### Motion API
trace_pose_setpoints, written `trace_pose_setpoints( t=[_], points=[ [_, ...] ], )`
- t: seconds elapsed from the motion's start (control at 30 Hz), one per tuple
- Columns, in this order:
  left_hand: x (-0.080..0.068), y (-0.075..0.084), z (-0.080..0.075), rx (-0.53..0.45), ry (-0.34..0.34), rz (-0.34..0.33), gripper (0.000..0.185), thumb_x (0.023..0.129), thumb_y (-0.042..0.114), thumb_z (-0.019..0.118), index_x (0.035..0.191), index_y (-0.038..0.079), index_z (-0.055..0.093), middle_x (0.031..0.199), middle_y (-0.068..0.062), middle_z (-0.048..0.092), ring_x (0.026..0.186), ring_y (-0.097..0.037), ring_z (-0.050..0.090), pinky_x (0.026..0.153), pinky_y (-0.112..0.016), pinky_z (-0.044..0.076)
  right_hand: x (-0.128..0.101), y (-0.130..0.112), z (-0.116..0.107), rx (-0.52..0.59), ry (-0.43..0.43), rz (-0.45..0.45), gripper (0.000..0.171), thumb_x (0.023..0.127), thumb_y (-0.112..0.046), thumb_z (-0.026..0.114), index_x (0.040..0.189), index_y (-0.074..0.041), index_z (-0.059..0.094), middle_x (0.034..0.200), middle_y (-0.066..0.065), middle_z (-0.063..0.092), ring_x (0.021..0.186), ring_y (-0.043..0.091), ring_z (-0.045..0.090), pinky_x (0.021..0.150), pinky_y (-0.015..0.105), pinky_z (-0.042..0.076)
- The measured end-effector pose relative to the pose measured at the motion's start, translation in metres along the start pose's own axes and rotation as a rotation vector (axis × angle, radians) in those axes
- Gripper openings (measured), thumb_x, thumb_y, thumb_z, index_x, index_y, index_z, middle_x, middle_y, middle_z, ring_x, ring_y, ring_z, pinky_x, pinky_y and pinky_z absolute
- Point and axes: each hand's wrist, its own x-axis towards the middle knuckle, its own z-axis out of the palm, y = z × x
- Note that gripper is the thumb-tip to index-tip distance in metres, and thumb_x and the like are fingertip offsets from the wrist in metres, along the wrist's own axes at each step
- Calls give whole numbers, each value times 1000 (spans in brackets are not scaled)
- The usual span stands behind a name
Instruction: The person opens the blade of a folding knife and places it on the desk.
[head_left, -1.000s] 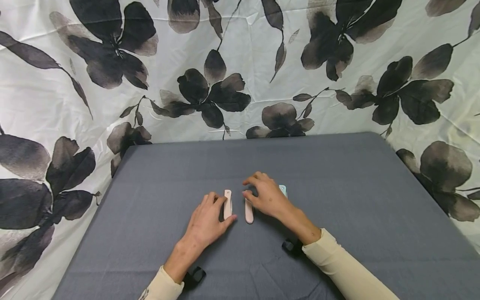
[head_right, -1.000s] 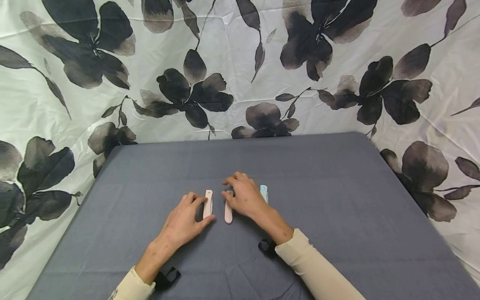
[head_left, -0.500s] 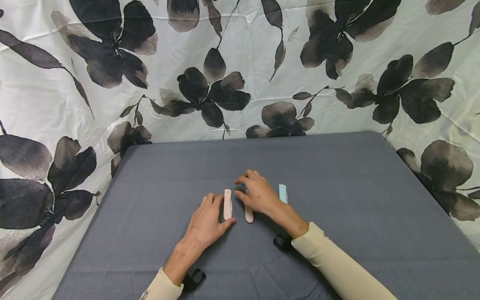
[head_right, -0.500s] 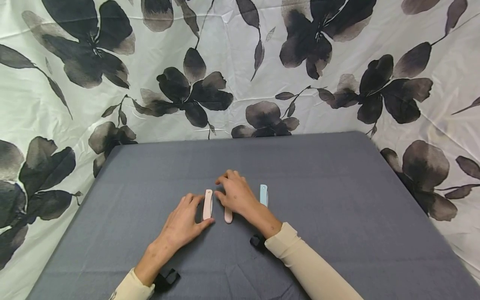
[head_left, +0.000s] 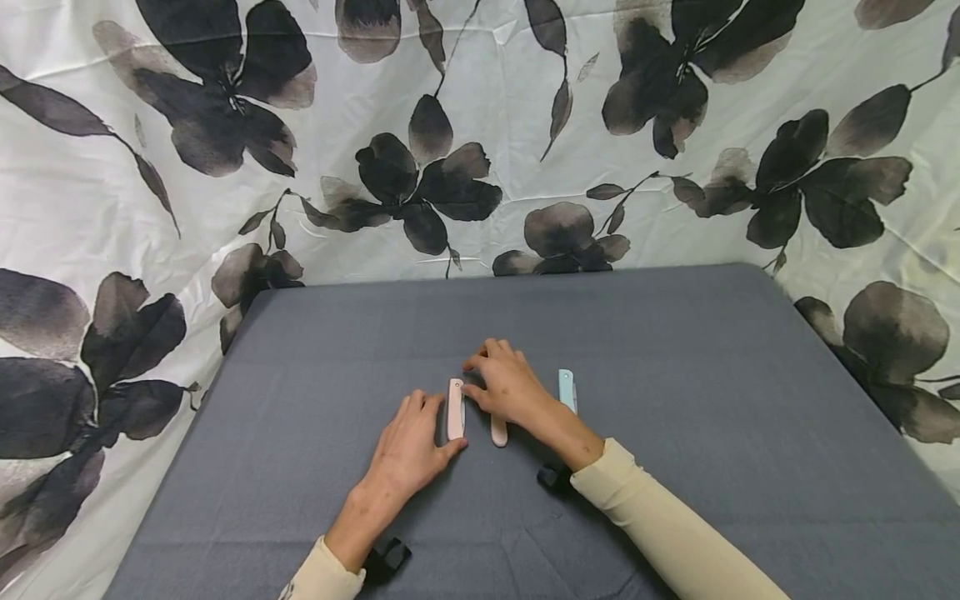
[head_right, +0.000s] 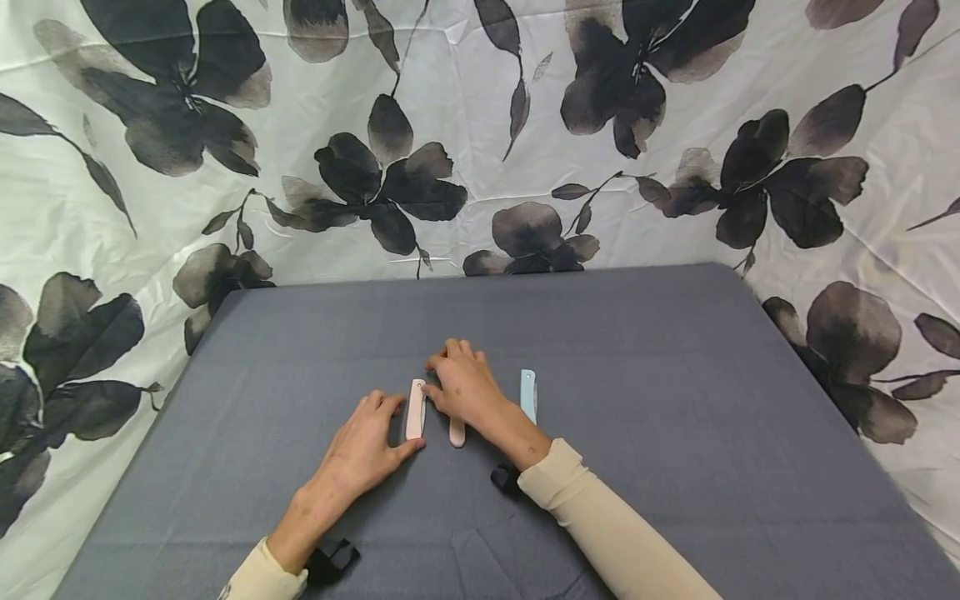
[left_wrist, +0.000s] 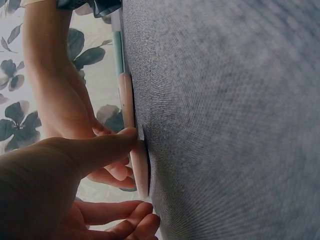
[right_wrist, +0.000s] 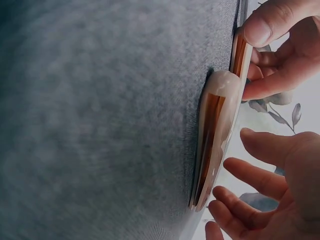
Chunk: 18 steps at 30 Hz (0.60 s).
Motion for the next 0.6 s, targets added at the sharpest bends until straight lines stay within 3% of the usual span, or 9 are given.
trace_pose_setpoints(
  t=[0.33, 0.6],
  points=[
    [9, 3, 2, -16, -10, -11, 66, 83, 32, 89, 134, -1, 65, 111, -12, 61, 92, -22, 56, 77, -42, 55, 10, 6, 0, -21, -17, 4, 35, 97, -35, 74, 127, -16, 74, 127, 10, 60, 115, 28, 52, 97, 47, 43],
    [16, 5, 4, -49, -22, -35, 61, 83, 29, 89, 133, 2, 68, 103, -7, 58, 83, -15, 48, 69, -33, 47, 17, 10, 0, -31, -45, -6, 29, 99, -34, 72, 125, -22, 76, 126, 10, 60, 113, 27, 51, 94, 46, 42]
  ],
)
